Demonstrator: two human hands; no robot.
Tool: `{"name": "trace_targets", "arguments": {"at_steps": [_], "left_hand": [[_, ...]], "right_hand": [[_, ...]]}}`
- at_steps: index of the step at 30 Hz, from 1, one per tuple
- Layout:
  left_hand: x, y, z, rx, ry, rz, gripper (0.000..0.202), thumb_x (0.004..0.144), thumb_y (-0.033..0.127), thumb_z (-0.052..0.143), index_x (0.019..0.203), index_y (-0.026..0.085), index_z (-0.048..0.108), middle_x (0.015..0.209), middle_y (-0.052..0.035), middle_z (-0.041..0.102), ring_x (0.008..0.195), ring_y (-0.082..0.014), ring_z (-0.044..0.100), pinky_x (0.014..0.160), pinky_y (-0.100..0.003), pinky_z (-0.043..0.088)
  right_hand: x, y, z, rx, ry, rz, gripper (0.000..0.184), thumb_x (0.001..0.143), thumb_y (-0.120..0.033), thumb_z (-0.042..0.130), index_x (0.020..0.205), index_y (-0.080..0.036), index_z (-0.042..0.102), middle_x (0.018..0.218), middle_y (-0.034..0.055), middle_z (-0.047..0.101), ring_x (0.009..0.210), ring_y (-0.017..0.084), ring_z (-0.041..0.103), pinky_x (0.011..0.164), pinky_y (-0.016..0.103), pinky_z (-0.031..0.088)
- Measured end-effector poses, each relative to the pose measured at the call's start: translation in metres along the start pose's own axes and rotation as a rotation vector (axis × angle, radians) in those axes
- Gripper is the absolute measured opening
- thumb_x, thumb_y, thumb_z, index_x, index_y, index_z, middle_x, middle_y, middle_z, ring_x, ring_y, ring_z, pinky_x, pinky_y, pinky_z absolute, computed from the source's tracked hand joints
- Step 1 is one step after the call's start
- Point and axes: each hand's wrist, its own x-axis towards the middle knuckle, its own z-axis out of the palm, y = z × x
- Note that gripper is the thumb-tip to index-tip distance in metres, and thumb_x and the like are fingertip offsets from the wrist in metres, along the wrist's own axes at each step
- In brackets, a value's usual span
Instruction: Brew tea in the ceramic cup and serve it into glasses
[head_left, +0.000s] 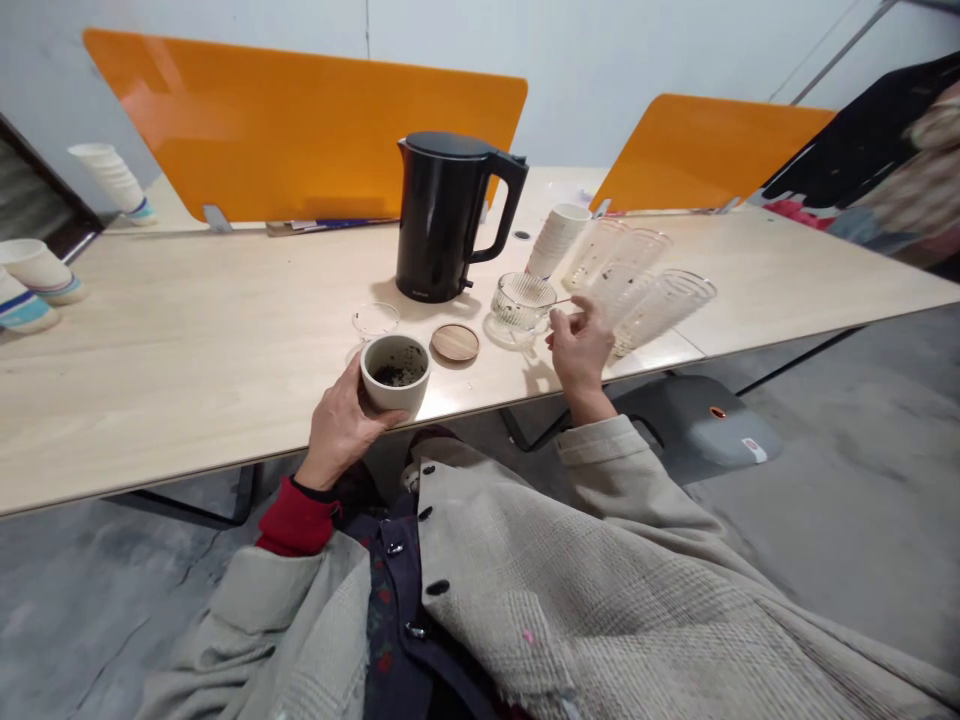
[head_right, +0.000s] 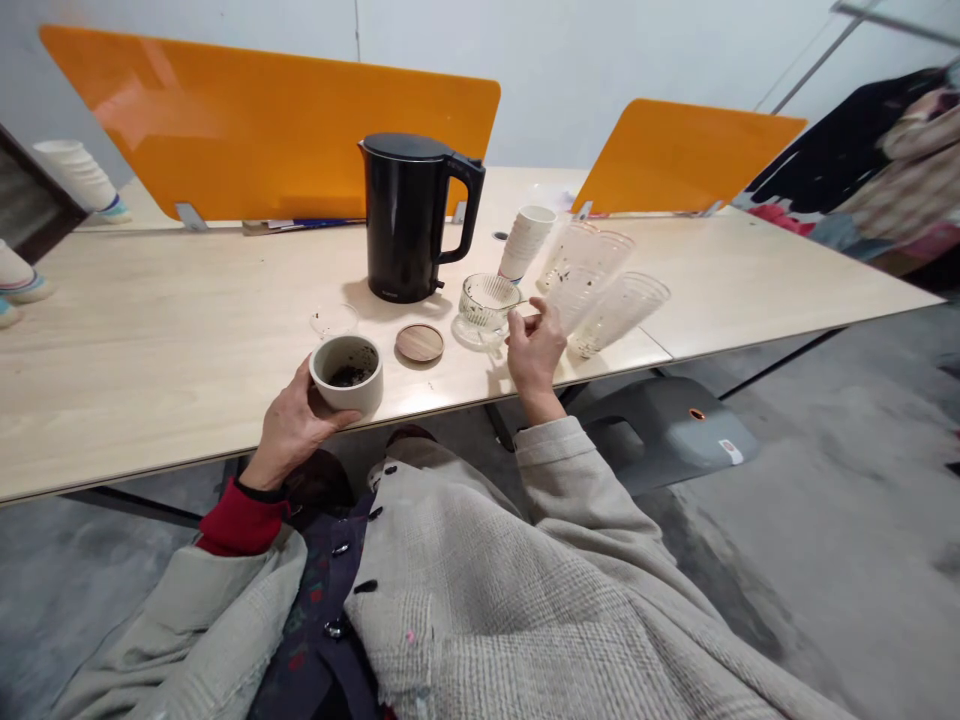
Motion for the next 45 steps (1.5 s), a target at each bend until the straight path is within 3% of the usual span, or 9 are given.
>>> {"name": "trace_targets", "arguments": {"at_steps": [5,12,16,20,27,31,34,38,45], "left_hand": [[0.000,-0.001,0.001,0.017,0.004,0.015,0.106,0.077,0.050,0.097,0.168,0.028,0.045,0.160,-0.0118,0.069,0.143,-0.0383,0.071,0.116,-0.049,0.062],[0.001,0.002,0.001,0.017,0.003,-0.005,0.105,0.078,0.047,0.097,0.167,0.029,0.045,0.158,-0.0109,0.071,0.141,-0.0379,0.072,0.116,-0.049,0.062],[0.001,0.002,0.001,0.020,0.005,-0.001,0.106,0.077,0.048,0.097,0.168,0.029,0.045,0.157,-0.0113,0.072,0.140,-0.0376,0.073,0.116,-0.048,0.062],[0.001,0.001,0.002,0.021,0.005,0.007,0.106,0.078,0.050,0.096,0.168,0.030,0.044,0.156,-0.0108,0.073,0.139,-0.0376,0.074,0.114,-0.048,0.063],[0.000,0.002,0.001,0.028,-0.008,-0.010,0.110,0.077,0.051,0.097,0.170,0.027,0.043,0.155,-0.0124,0.073,0.139,-0.0388,0.074,0.115,-0.049,0.062],[-0.001,0.004,0.001,0.026,-0.008,-0.004,0.108,0.078,0.050,0.096,0.170,0.027,0.043,0.160,-0.0124,0.070,0.142,-0.0387,0.072,0.116,-0.049,0.062],[-0.001,0.003,0.002,0.013,-0.004,0.001,0.109,0.078,0.049,0.096,0.170,0.028,0.042,0.164,-0.0131,0.066,0.144,-0.0394,0.070,0.116,-0.050,0.061],[-0.001,0.003,0.003,-0.014,-0.005,-0.006,0.111,0.079,0.051,0.096,0.172,0.028,0.040,0.167,-0.0138,0.063,0.146,-0.0390,0.069,0.117,-0.050,0.060],[-0.002,0.006,0.003,-0.013,-0.010,-0.008,0.113,0.078,0.047,0.098,0.172,0.027,0.038,0.169,-0.0148,0.061,0.149,-0.0372,0.067,0.119,-0.048,0.059]], "right_hand": [[-0.029,-0.020,-0.010,0.067,0.009,-0.108,0.054,0.100,-0.064,0.063,0.129,-0.019,0.066,0.078,-0.0021,0.066,0.061,0.018,0.065,0.072,0.038,0.058],[-0.068,-0.037,0.031,0.209,-0.291,-0.232,0.040,0.102,-0.059,0.063,0.118,-0.023,0.071,0.078,-0.0021,0.069,0.065,0.017,0.065,0.070,0.033,0.056],[-0.066,-0.037,0.055,-0.001,-0.459,-0.390,0.048,0.103,-0.053,0.062,0.135,-0.019,0.070,0.125,0.0178,0.078,0.112,0.032,0.073,0.101,0.051,0.060],[-0.058,-0.038,0.076,-0.313,-0.635,-0.502,0.068,0.098,-0.054,0.073,0.153,-0.015,0.064,0.165,0.0269,0.058,0.144,0.045,0.056,0.122,0.066,0.046],[-0.055,-0.039,0.084,-0.222,-0.629,-0.407,0.066,0.099,-0.054,0.070,0.151,-0.014,0.067,0.144,0.0235,0.070,0.133,0.041,0.062,0.120,0.062,0.049],[-0.057,-0.073,0.061,0.045,-0.565,-0.441,0.064,0.103,-0.064,0.064,0.152,-0.023,0.066,0.146,0.0178,0.070,0.139,0.037,0.062,0.124,0.061,0.048],[-0.066,-0.111,0.048,0.155,-0.645,-0.575,0.064,0.104,-0.067,0.064,0.154,-0.028,0.065,0.152,0.0145,0.067,0.144,0.035,0.060,0.126,0.058,0.046],[-0.081,-0.143,0.047,0.079,-0.803,-0.719,0.065,0.104,-0.064,0.066,0.157,-0.026,0.064,0.151,0.0157,0.067,0.140,0.037,0.059,0.123,0.060,0.048],[-0.088,-0.157,0.059,-0.181,-0.888,-0.871,0.062,0.108,-0.058,0.061,0.153,-0.015,0.066,0.146,0.0203,0.067,0.129,0.039,0.058,0.120,0.060,0.047]]}}
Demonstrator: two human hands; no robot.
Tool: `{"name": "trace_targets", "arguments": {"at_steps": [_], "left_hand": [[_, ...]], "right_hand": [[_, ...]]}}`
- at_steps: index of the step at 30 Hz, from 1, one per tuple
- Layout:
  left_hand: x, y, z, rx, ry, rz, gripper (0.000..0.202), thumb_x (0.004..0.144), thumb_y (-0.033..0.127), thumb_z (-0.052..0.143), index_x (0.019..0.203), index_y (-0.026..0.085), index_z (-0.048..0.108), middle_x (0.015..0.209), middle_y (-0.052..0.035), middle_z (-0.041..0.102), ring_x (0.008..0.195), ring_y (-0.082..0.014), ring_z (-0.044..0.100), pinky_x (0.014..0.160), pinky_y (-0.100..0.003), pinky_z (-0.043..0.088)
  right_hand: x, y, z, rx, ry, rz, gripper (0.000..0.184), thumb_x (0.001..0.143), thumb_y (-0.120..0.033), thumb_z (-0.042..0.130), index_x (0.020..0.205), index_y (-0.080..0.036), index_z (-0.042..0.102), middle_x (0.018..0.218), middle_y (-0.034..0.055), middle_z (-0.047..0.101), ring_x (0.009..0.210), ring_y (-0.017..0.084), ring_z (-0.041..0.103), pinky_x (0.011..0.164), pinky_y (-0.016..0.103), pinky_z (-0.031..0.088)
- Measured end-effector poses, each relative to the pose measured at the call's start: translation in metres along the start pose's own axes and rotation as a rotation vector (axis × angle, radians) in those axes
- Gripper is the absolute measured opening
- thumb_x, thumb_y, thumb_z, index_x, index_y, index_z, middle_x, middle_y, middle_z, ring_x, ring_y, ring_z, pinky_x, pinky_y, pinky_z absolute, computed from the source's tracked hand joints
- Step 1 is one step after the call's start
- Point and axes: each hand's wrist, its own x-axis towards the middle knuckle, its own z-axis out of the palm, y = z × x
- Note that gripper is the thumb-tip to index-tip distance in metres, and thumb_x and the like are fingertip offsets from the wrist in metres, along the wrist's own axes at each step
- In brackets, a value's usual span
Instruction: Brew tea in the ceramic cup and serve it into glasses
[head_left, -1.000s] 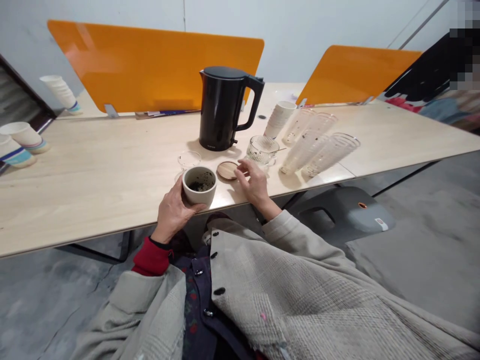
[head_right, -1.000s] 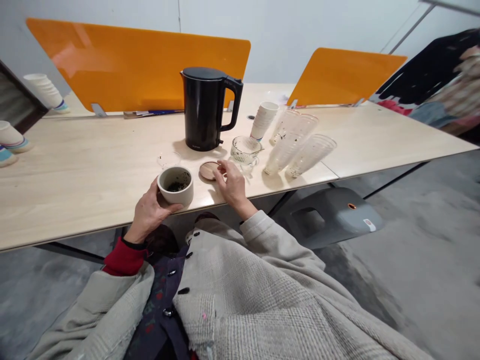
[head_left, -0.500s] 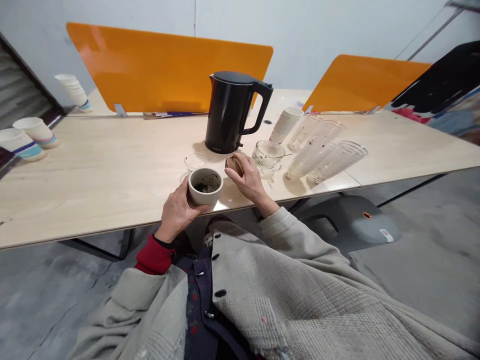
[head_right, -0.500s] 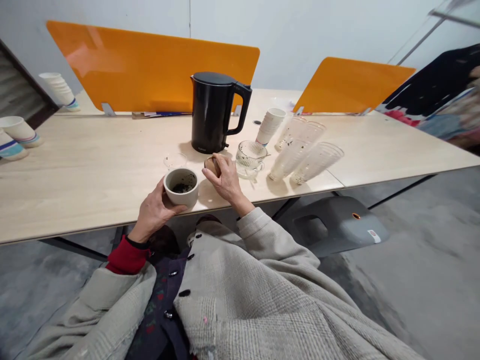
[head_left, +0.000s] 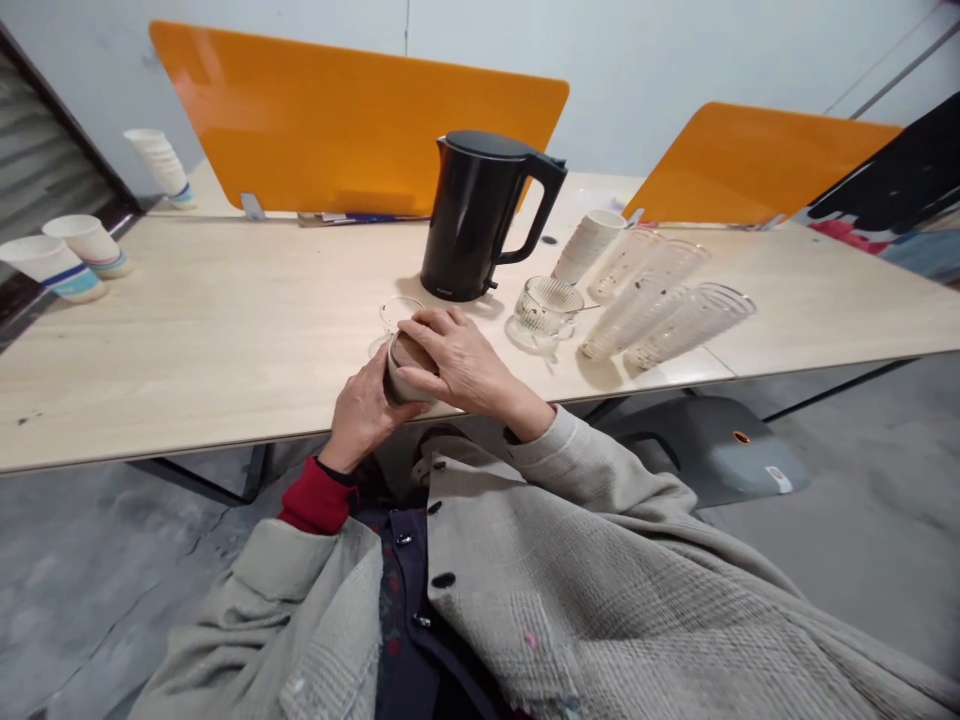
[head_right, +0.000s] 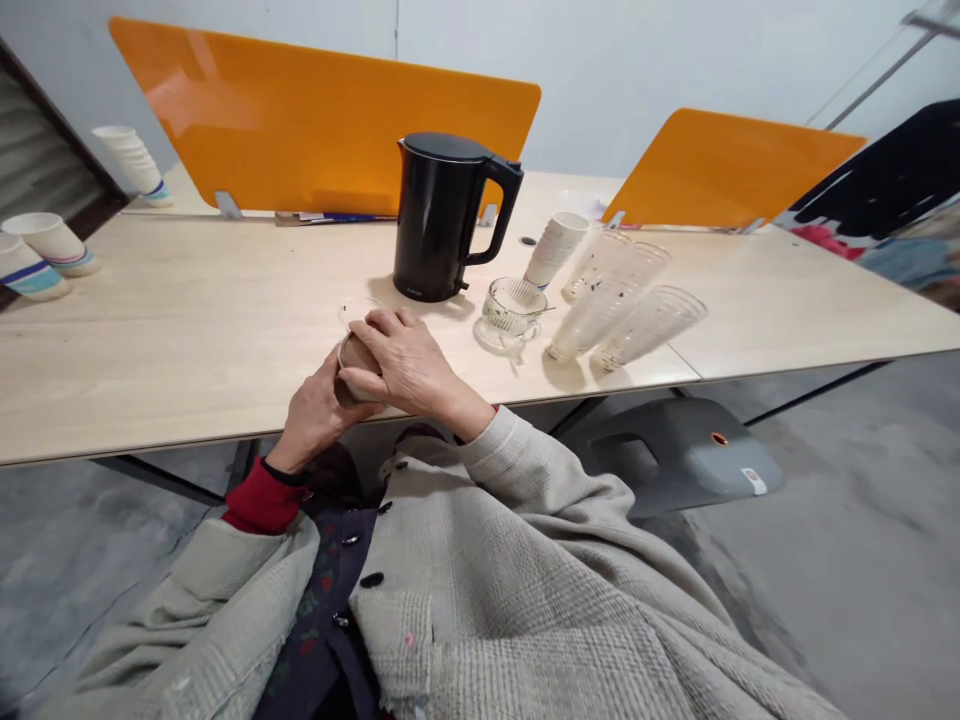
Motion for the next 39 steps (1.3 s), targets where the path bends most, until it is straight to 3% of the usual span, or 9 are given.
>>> {"name": "trace_targets", "arguments": {"at_steps": [11,19,28,33,36,39], "left_hand": [[0.001,0.002,0.001,-0.007,0.003,-0.015,0.112,0.079,0.046,0.096,0.173,0.027,0.038,0.172,-0.0143,0.057,0.149,-0.0372,0.067,0.119,-0.047,0.059],[0.002,0.004,-0.003,0.023,-0.026,-0.023,0.104,0.083,0.045,0.090,0.172,0.023,0.041,0.161,-0.0144,0.069,0.141,-0.0392,0.072,0.112,-0.046,0.061],[0.004,-0.010,-0.001,-0.008,-0.024,0.046,0.112,0.079,0.045,0.095,0.174,0.025,0.039,0.163,-0.0143,0.066,0.142,-0.0377,0.071,0.112,-0.046,0.061],[0.003,-0.023,0.002,-0.049,-0.049,0.113,0.113,0.078,0.042,0.096,0.174,0.023,0.040,0.158,-0.0141,0.070,0.143,-0.0326,0.069,0.118,-0.044,0.058],[0.002,-0.025,0.004,-0.036,-0.060,0.142,0.109,0.081,0.044,0.095,0.173,0.024,0.042,0.152,-0.0124,0.075,0.140,-0.0312,0.071,0.118,-0.045,0.057],[0.001,-0.025,0.006,0.031,-0.059,0.174,0.104,0.083,0.046,0.095,0.172,0.025,0.045,0.148,-0.0112,0.077,0.137,-0.0329,0.071,0.117,-0.048,0.057]], "right_hand": [[0.001,-0.001,0.007,0.036,-0.051,-0.024,0.072,0.109,-0.062,0.057,0.161,-0.012,0.055,0.151,0.0231,0.061,0.134,0.040,0.055,0.122,0.062,0.046],[-0.002,0.003,0.010,0.085,-0.073,-0.016,0.099,0.094,-0.069,0.080,0.168,-0.012,0.047,0.157,0.0258,0.057,0.140,0.046,0.052,0.126,0.069,0.042],[0.000,-0.001,0.012,0.128,-0.020,0.076,0.081,0.087,-0.049,0.088,0.157,-0.017,0.062,0.151,0.0201,0.063,0.136,0.042,0.057,0.121,0.064,0.048],[-0.013,0.014,0.000,0.212,0.076,0.148,0.076,0.088,-0.050,0.085,0.154,-0.016,0.065,0.148,0.0206,0.064,0.139,0.042,0.060,0.123,0.061,0.050],[-0.015,0.035,-0.021,0.173,0.231,0.177,0.076,0.088,-0.058,0.083,0.154,-0.023,0.066,0.147,0.0182,0.064,0.140,0.042,0.060,0.125,0.065,0.048],[0.002,0.061,-0.042,0.099,0.375,0.182,0.078,0.089,-0.063,0.079,0.156,-0.027,0.063,0.150,0.0168,0.060,0.143,0.043,0.057,0.127,0.068,0.045]]}}
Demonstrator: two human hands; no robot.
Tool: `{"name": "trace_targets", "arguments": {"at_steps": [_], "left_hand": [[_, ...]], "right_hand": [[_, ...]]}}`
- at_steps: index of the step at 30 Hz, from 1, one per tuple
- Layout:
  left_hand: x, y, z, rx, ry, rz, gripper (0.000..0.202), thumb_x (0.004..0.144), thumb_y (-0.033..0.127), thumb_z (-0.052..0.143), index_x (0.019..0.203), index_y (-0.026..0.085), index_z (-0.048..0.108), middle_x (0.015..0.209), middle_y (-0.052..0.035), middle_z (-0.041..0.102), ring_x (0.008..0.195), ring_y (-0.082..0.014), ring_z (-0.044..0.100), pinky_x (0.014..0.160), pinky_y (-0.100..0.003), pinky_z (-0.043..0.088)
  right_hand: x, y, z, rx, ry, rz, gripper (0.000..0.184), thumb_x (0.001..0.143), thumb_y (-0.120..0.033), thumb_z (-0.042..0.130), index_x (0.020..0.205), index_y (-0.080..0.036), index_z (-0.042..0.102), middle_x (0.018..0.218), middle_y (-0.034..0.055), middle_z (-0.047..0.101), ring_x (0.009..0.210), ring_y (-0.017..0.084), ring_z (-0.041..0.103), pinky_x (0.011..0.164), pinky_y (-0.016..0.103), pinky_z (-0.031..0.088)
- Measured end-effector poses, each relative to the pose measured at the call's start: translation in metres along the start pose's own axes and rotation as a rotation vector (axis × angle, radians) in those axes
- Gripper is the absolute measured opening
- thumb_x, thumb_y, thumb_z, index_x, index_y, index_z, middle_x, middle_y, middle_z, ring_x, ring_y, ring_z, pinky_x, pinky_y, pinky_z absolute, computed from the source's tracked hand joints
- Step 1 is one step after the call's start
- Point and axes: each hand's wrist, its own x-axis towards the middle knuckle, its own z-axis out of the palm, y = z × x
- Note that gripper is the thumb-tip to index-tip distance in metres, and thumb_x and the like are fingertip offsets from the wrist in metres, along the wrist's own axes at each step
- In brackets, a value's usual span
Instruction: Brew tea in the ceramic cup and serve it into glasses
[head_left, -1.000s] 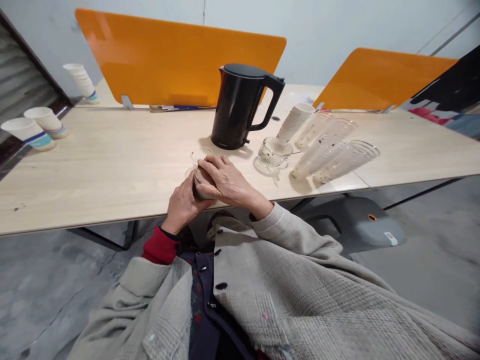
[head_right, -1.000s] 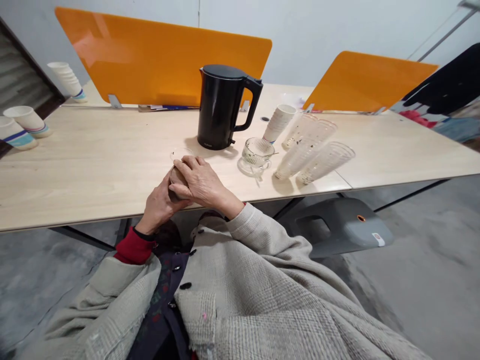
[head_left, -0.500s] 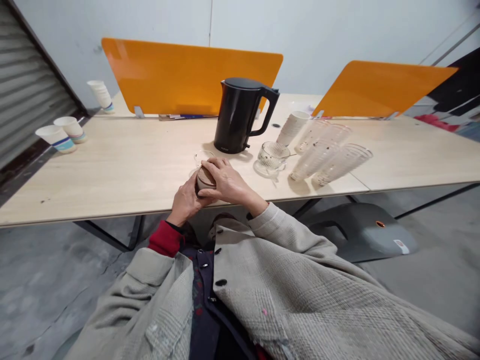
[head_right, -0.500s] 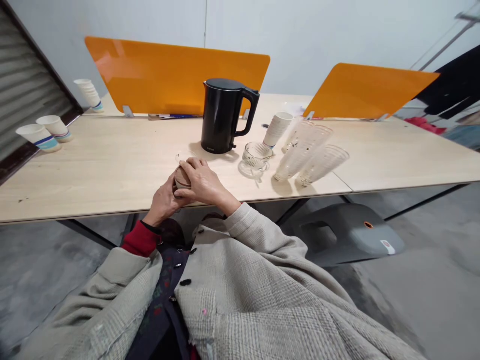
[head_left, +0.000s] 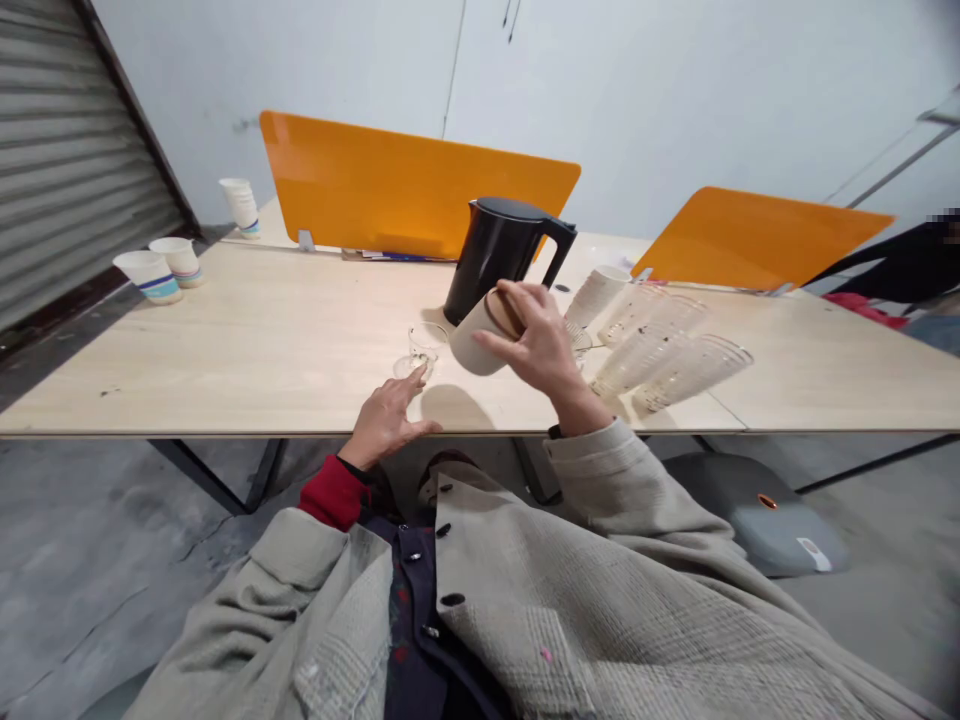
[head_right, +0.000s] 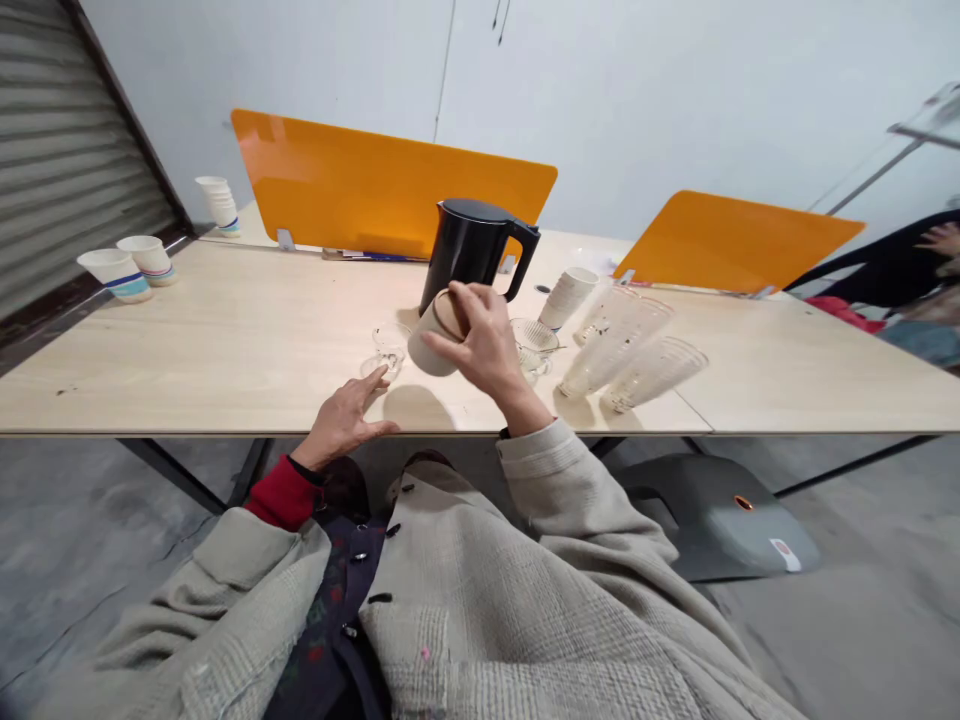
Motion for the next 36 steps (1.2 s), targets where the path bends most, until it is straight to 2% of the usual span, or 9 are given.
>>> {"name": "trace_targets", "arguments": {"at_steps": [2,4,9,14,19,25,31,36], "left_hand": [[0.000,0.001,0.001,0.031,-0.015,0.010,0.103,0.084,0.046,0.095,0.171,0.024,0.046,0.147,-0.0115,0.078,0.136,-0.0337,0.070,0.116,-0.049,0.057],[-0.001,0.000,0.001,0.041,-0.025,0.022,0.102,0.084,0.048,0.095,0.171,0.022,0.047,0.147,-0.0125,0.077,0.135,-0.0341,0.070,0.115,-0.049,0.058],[-0.003,0.000,0.001,0.003,-0.029,0.038,0.099,0.085,0.053,0.095,0.168,0.021,0.051,0.144,-0.0146,0.078,0.133,-0.0346,0.071,0.114,-0.051,0.058],[-0.005,0.002,0.001,-0.085,-0.032,0.026,0.099,0.086,0.050,0.094,0.170,0.021,0.048,0.142,-0.0147,0.079,0.132,-0.0344,0.071,0.111,-0.052,0.059],[-0.007,0.002,0.002,-0.134,-0.026,0.024,0.096,0.089,0.047,0.093,0.169,0.020,0.048,0.142,-0.0150,0.078,0.131,-0.0346,0.071,0.112,-0.054,0.059],[-0.009,0.001,0.003,-0.121,-0.016,0.023,0.086,0.092,0.049,0.089,0.166,0.022,0.053,0.140,-0.0150,0.078,0.128,-0.0346,0.072,0.109,-0.053,0.060],[-0.009,0.002,0.004,-0.088,-0.025,0.039,0.080,0.095,0.050,0.085,0.164,0.023,0.056,0.144,-0.0159,0.076,0.130,-0.0355,0.071,0.109,-0.054,0.059],[-0.008,0.007,0.004,-0.027,-0.052,0.030,0.074,0.097,0.049,0.083,0.161,0.021,0.059,0.145,-0.0167,0.075,0.131,-0.0359,0.069,0.108,-0.054,0.059]], "right_hand": [[0.027,0.013,0.001,-0.035,0.046,-0.007,0.081,0.090,-0.065,0.078,0.158,-0.026,0.061,0.151,0.0175,0.059,0.145,0.044,0.055,0.129,0.069,0.042],[0.056,0.024,0.014,-0.061,0.058,-0.002,0.081,0.091,-0.066,0.076,0.159,-0.024,0.060,0.149,0.0183,0.059,0.146,0.044,0.054,0.129,0.070,0.041],[0.110,0.036,0.077,-0.094,-0.035,0.061,0.078,0.090,-0.058,0.079,0.156,-0.020,0.064,0.147,0.0199,0.061,0.141,0.043,0.055,0.126,0.064,0.046],[0.132,0.037,0.132,-0.121,-0.202,0.062,0.078,0.089,-0.052,0.081,0.156,-0.016,0.066,0.146,0.0217,0.063,0.139,0.043,0.056,0.124,0.060,0.047],[0.138,0.040,0.166,-0.113,-0.378,0.026,0.081,0.092,-0.052,0.080,0.164,-0.020,0.061,0.147,0.0202,0.063,0.139,0.041,0.056,0.125,0.056,0.045],[0.138,0.043,0.179,-0.187,-0.443,-0.028,0.079,0.096,-0.050,0.076,0.168,-0.023,0.058,0.155,0.0195,0.058,0.139,0.041,0.052,0.127,0.059,0.042],[0.143,0.040,0.172,-0.278,-0.566,-0.097,0.085,0.102,-0.060,0.066,0.175,-0.024,0.045,0.165,0.0202,0.053,0.143,0.046,0.047,0.122,0.065,0.049],[0.145,0.026,0.160,-0.334,-0.624,-0.122,0.084,0.107,-0.063,0.056,0.178,-0.022,0.038,0.172,0.0212,0.050,0.144,0.048,0.049,0.120,0.069,0.050]]}}
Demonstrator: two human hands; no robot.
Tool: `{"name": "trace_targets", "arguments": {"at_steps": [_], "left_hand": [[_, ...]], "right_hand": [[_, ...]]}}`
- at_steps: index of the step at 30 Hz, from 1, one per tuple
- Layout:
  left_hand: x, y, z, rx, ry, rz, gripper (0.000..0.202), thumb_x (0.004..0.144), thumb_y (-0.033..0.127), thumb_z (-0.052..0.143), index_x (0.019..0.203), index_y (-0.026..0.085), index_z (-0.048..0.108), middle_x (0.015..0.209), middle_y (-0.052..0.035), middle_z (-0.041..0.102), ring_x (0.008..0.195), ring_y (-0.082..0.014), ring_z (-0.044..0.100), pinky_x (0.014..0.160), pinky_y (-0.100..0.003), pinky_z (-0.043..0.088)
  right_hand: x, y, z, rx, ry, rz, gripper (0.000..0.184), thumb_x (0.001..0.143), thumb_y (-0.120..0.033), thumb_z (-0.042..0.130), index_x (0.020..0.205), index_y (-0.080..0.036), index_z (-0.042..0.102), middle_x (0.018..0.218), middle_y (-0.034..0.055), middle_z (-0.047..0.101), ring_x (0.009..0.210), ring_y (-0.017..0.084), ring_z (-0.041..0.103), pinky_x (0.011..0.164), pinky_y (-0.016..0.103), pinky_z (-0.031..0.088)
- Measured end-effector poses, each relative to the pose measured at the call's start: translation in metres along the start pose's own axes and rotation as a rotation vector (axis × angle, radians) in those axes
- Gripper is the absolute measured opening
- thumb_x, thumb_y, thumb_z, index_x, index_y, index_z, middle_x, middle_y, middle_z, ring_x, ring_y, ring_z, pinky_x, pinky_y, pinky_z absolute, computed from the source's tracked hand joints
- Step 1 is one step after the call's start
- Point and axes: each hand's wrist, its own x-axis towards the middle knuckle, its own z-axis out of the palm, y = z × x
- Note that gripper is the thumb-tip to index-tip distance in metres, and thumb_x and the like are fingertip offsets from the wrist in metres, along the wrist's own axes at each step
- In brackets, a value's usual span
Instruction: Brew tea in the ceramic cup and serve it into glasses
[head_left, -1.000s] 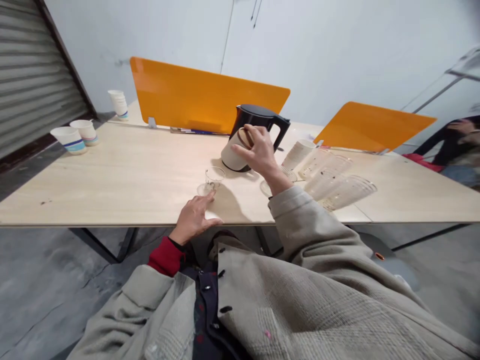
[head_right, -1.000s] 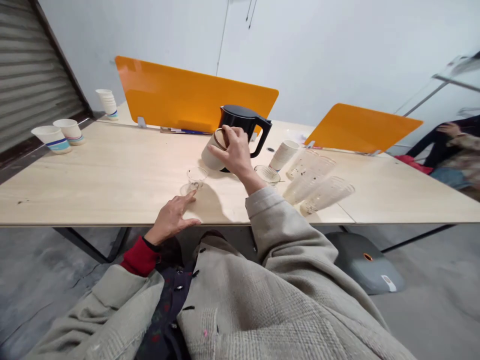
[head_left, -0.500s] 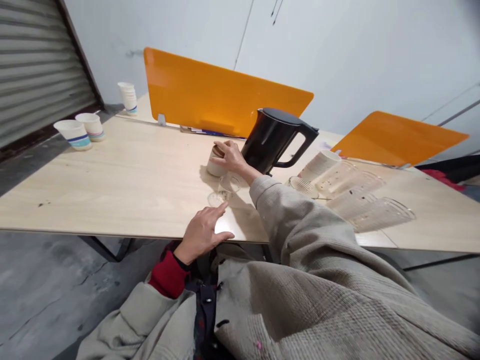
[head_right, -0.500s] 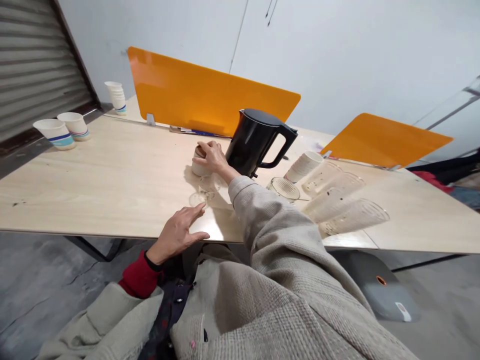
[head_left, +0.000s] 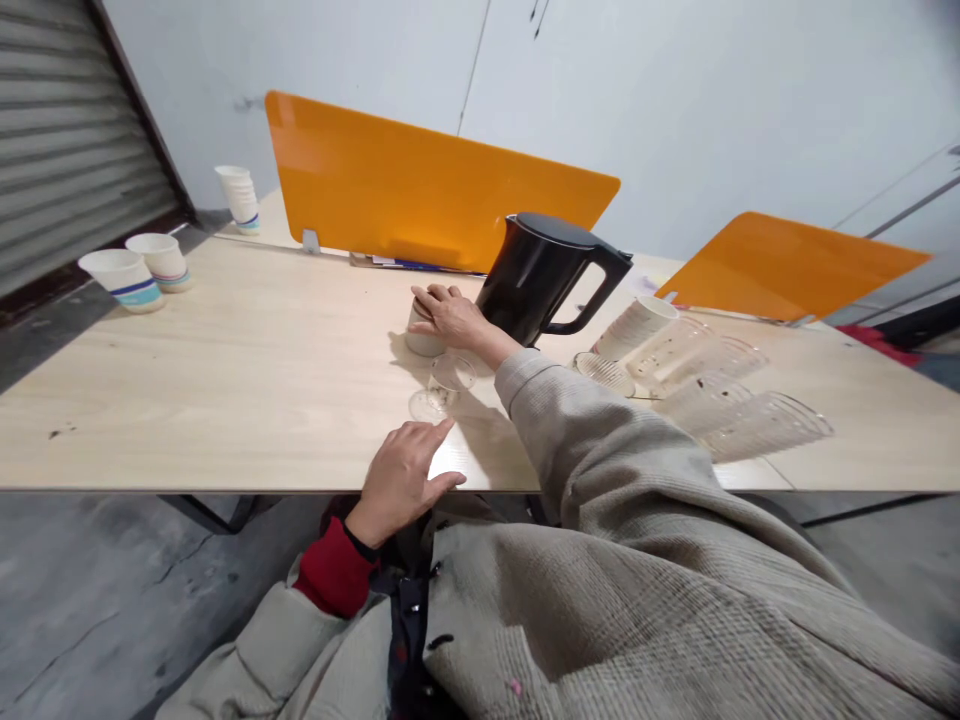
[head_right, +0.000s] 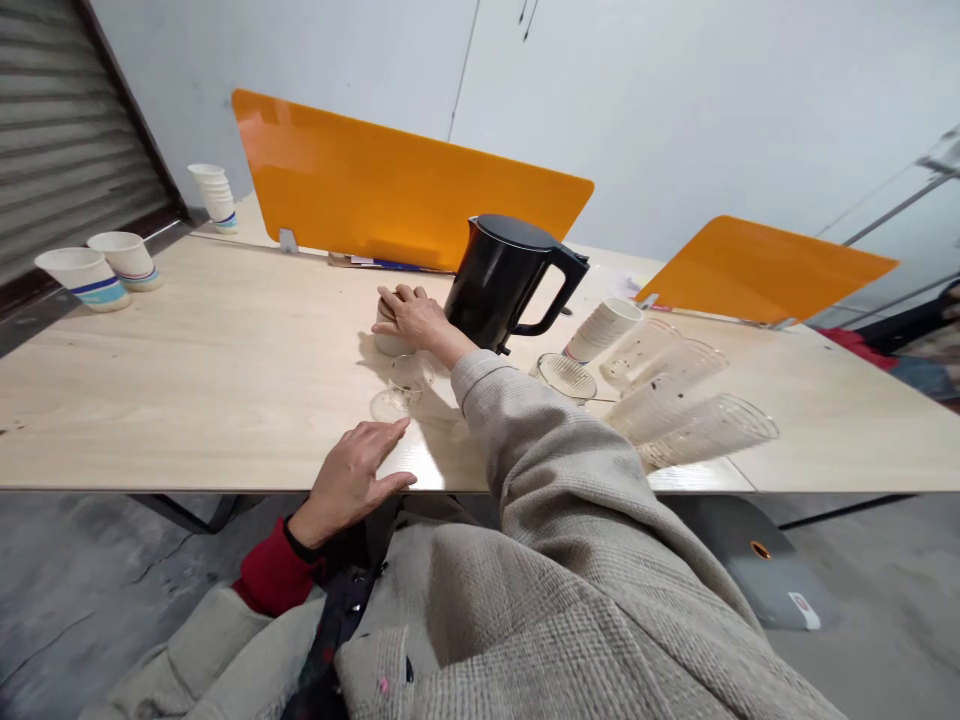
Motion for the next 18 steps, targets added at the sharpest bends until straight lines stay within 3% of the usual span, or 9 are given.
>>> {"name": "trace_targets", "arguments": {"at_steps": [6,10,13,16,18], "left_hand": [[0.001,-0.002,0.000,0.037,0.015,0.002,0.072,0.095,0.046,0.085,0.157,0.019,0.062,0.144,-0.0171,0.076,0.130,-0.0355,0.070,0.108,-0.052,0.061],[0.000,-0.010,-0.001,-0.019,0.061,0.032,0.068,0.097,0.045,0.083,0.158,0.022,0.062,0.148,-0.0155,0.076,0.132,-0.0331,0.072,0.111,-0.051,0.061],[0.000,-0.013,-0.003,-0.040,0.081,0.039,0.068,0.098,0.045,0.082,0.158,0.021,0.062,0.147,-0.0155,0.076,0.130,-0.0326,0.073,0.111,-0.050,0.062],[0.000,-0.014,-0.003,-0.036,0.084,0.049,0.065,0.098,0.044,0.081,0.156,0.020,0.064,0.144,-0.0152,0.078,0.129,-0.0327,0.073,0.110,-0.050,0.063],[0.001,-0.014,-0.003,-0.032,0.092,0.056,0.065,0.098,0.045,0.081,0.156,0.023,0.064,0.142,-0.0138,0.079,0.131,-0.0325,0.072,0.111,-0.049,0.062]], "right_hand": [[-0.003,-0.014,-0.014,-0.042,-0.063,0.046,0.087,0.107,-0.059,0.058,0.180,-0.019,0.033,0.178,0.0218,0.043,0.150,0.051,0.047,0.122,0.071,0.045],[-0.005,-0.010,-0.016,0.067,-0.032,0.070,0.093,0.106,-0.060,0.061,0.182,-0.018,0.028,0.185,0.0208,0.034,0.160,0.050,0.042,0.128,0.067,0.042],[-0.020,0.007,-0.024,0.185,0.181,0.093,0.086,0.108,-0.063,0.054,0.180,-0.022,0.032,0.184,0.0172,0.038,0.166,0.043,0.039,0.133,0.065,0.038],[-0.051,0.045,-0.044,0.185,0.555,0.162,0.079,0.109,-0.073,0.042,0.176,-0.031,0.041,0.177,0.0139,0.049,0.165,0.039,0.041,0.133,0.070,0.036],[-0.073,0.082,-0.058,0.144,0.839,0.273,0.081,0.111,-0.076,0.028,0.173,-0.028,0.044,0.171,0.0172,0.051,0.164,0.041,0.043,0.130,0.076,0.035]]}}
